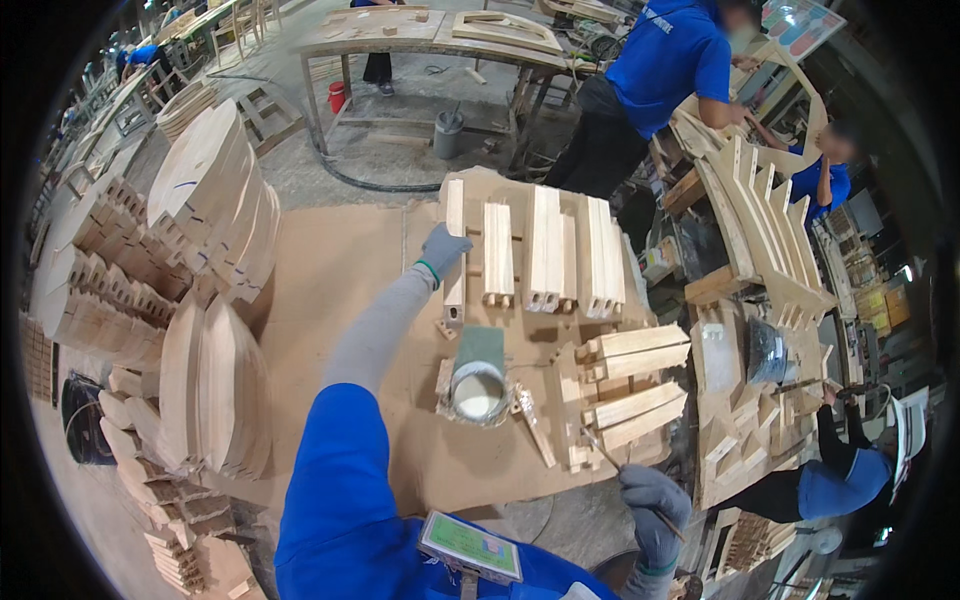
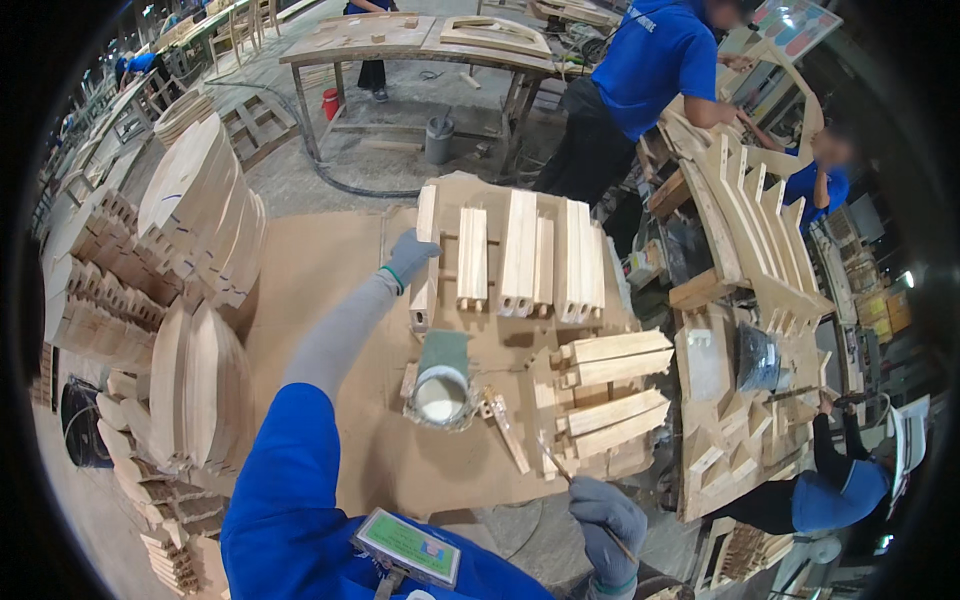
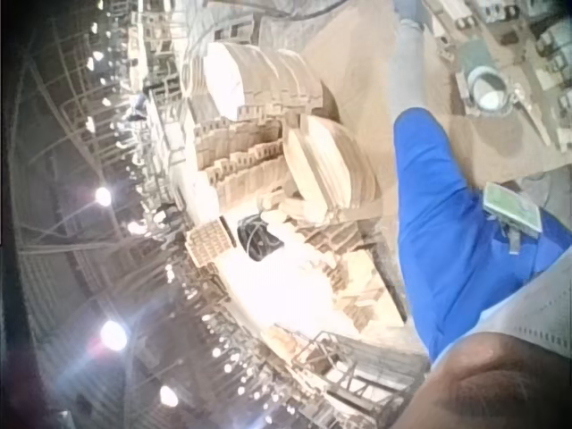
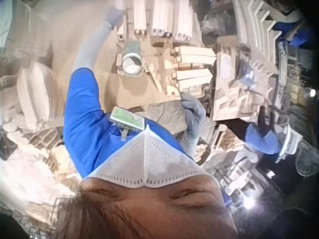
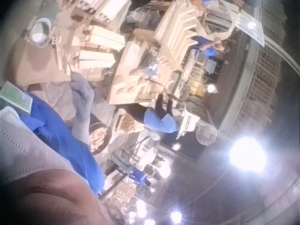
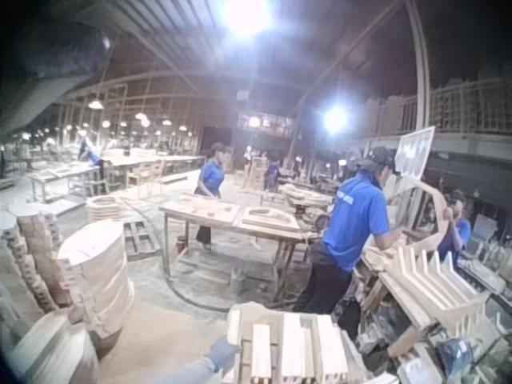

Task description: The person repeatedly picks up small wooden pieces, applies glue to their edges and joints using a brush, and places them back on the workbench. The process is repeated for multiple pieces in a workshop setting.

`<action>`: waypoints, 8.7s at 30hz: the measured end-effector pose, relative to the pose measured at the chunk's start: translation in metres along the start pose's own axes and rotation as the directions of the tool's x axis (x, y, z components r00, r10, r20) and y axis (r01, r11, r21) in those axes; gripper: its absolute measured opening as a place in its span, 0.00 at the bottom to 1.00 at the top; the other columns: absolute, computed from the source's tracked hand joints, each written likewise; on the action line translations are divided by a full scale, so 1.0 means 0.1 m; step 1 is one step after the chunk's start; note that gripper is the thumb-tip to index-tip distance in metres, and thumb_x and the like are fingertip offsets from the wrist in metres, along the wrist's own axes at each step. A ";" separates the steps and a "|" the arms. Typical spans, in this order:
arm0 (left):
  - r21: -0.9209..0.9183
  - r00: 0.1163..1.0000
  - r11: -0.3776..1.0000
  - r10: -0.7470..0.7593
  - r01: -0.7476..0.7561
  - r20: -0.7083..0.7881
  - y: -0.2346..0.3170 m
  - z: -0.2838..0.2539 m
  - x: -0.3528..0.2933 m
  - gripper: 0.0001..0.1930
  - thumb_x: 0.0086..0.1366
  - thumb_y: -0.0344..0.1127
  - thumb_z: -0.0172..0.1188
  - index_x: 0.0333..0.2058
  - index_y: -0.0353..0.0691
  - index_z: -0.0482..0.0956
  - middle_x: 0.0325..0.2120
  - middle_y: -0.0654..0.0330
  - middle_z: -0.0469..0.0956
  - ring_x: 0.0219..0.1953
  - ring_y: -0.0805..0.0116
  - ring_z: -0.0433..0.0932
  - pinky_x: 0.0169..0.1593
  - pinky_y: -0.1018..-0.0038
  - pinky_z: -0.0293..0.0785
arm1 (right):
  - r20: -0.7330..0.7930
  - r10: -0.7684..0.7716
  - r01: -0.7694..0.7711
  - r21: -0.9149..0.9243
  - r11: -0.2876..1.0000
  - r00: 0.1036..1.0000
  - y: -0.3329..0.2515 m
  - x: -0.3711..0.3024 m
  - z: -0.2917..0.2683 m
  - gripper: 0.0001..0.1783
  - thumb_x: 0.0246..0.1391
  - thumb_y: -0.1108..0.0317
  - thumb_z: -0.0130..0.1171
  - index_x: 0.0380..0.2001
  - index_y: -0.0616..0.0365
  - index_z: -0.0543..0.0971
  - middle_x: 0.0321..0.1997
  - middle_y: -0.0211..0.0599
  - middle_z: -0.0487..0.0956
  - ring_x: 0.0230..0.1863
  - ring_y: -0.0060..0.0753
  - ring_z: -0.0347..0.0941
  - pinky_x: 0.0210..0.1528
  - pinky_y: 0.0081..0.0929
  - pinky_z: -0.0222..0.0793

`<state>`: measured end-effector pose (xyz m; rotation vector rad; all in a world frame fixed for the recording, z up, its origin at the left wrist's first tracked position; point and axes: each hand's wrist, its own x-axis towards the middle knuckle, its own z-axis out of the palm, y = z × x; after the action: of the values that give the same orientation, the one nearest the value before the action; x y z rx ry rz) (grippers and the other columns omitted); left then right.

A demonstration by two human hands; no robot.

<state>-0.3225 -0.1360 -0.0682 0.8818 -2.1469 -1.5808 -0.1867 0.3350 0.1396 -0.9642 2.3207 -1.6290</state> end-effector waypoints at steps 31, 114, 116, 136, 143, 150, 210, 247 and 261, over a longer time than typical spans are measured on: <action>0.683 0.803 0.429 -0.231 0.591 -0.550 -1.14 -4.30 -3.18 0.60 0.42 0.70 0.63 0.65 0.37 0.51 0.66 0.45 0.49 0.69 0.47 0.42 0.69 0.60 0.39 | -0.239 0.298 -0.177 0.424 0.888 0.924 0.18 0.15 1.01 0.02 0.54 0.80 0.55 0.32 0.68 0.76 0.32 0.41 0.77 0.31 0.29 0.77 0.36 0.24 0.78; -0.215 0.771 0.898 -0.183 0.384 0.610 0.48 -1.56 -4.47 0.55 0.37 0.45 0.72 0.63 0.30 0.56 0.52 0.57 0.69 0.53 0.67 0.68 0.57 0.71 0.64 | 0.423 -0.162 0.031 0.300 0.953 0.891 -0.65 0.52 0.78 0.13 0.52 0.62 0.60 0.25 0.60 0.73 0.18 0.28 0.71 0.22 0.17 0.68 0.26 0.20 0.64; -0.223 0.744 0.883 -0.186 0.414 0.642 0.48 -1.56 -4.49 0.55 0.38 0.42 0.72 0.64 0.29 0.53 0.60 0.56 0.60 0.62 0.65 0.58 0.64 0.71 0.51 | 0.440 -0.220 0.126 0.232 0.965 0.870 -0.70 0.46 0.76 0.13 0.51 0.62 0.60 0.25 0.60 0.72 0.17 0.28 0.71 0.21 0.18 0.67 0.26 0.22 0.62; -0.242 0.742 0.863 -0.202 0.443 0.640 0.47 -1.57 -4.54 0.56 0.39 0.36 0.72 0.64 0.26 0.48 0.65 0.50 0.53 0.67 0.62 0.51 0.68 0.70 0.44 | 0.503 -0.103 0.006 0.190 0.982 0.858 -0.74 0.44 0.72 0.12 0.51 0.62 0.65 0.26 0.60 0.77 0.22 0.28 0.76 0.22 0.15 0.70 0.26 0.17 0.64; -0.219 0.743 0.883 -0.190 0.415 0.642 0.42 -1.59 -4.50 0.57 0.39 0.36 0.73 0.64 0.26 0.47 0.65 0.50 0.53 0.67 0.62 0.51 0.68 0.70 0.44 | 0.489 0.002 -0.102 0.179 0.979 0.872 -0.73 0.45 0.71 0.11 0.51 0.65 0.65 0.25 0.62 0.77 0.24 0.32 0.78 0.26 0.19 0.74 0.31 0.18 0.71; -0.232 0.783 0.896 -0.178 0.380 0.596 0.40 -1.63 -4.43 0.54 0.38 0.43 0.71 0.64 0.30 0.53 0.56 0.53 0.67 0.55 0.63 0.69 0.58 0.67 0.65 | 0.304 -0.009 -0.117 0.393 0.912 0.953 -0.57 0.35 0.72 0.06 0.50 0.73 0.63 0.26 0.63 0.76 0.31 0.38 0.79 0.33 0.25 0.78 0.37 0.20 0.75; -0.552 0.843 0.638 -0.425 0.538 0.330 0.70 -1.73 -4.12 0.38 0.57 0.68 0.50 0.52 0.38 0.69 0.28 0.56 0.74 0.30 0.64 0.78 0.30 0.72 0.76 | -0.105 0.083 -0.047 0.304 0.951 0.991 1.07 0.13 1.68 0.04 0.53 0.75 0.58 0.33 0.65 0.77 0.32 0.34 0.79 0.32 0.24 0.76 0.38 0.18 0.73; -0.775 0.914 0.505 -0.077 0.380 0.398 1.07 -1.04 -3.55 0.27 0.66 0.60 0.45 0.51 0.44 0.65 0.33 0.59 0.72 0.25 0.68 0.77 0.28 0.72 0.79 | 0.290 -0.023 -0.231 0.805 0.546 0.957 -0.26 -0.05 1.20 0.09 0.45 0.85 0.57 0.22 0.62 0.69 0.31 0.51 0.77 0.31 0.38 0.79 0.36 0.30 0.79; -0.738 0.899 0.538 -0.094 0.407 0.428 0.80 -1.09 -3.45 0.28 0.66 0.60 0.44 0.54 0.46 0.65 0.40 0.59 0.73 0.35 0.70 0.78 0.31 0.71 0.80 | 0.394 -0.090 -0.274 0.767 0.580 0.915 -0.15 -0.01 1.14 0.10 0.41 0.87 0.57 0.22 0.62 0.69 0.30 0.50 0.78 0.31 0.36 0.78 0.39 0.32 0.78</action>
<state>-0.0202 0.0238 0.0747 0.6153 -1.1319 -2.7004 -0.1271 0.2420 0.1067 -0.7916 1.0780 -1.9129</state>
